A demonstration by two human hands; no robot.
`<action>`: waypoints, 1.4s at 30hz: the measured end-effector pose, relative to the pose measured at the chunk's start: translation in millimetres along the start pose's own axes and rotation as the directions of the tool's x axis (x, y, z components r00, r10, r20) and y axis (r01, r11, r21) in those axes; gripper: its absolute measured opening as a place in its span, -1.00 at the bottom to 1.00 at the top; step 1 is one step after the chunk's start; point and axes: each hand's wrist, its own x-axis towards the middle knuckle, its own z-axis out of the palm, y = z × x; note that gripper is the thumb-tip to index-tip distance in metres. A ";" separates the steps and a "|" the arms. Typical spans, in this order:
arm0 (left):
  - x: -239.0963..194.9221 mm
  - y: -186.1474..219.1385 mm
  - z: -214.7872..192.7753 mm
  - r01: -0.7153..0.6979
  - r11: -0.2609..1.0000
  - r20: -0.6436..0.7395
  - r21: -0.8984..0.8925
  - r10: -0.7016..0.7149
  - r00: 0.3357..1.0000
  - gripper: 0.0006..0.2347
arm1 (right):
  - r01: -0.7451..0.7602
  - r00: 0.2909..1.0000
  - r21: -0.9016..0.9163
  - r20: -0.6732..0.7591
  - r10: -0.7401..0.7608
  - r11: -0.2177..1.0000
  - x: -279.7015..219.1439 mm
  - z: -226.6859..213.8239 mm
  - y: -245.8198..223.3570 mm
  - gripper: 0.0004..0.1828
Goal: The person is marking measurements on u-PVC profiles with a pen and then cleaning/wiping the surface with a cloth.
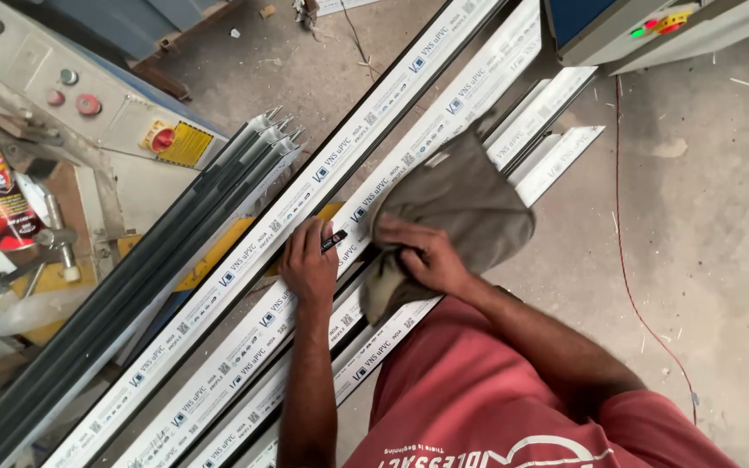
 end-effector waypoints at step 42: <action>-186.3 77.9 -122.5 0.424 0.905 0.075 0.027 -0.424 0.902 -0.64 | -0.500 0.854 0.561 0.445 0.270 0.659 -173.4 -93.7 -25.2 -0.87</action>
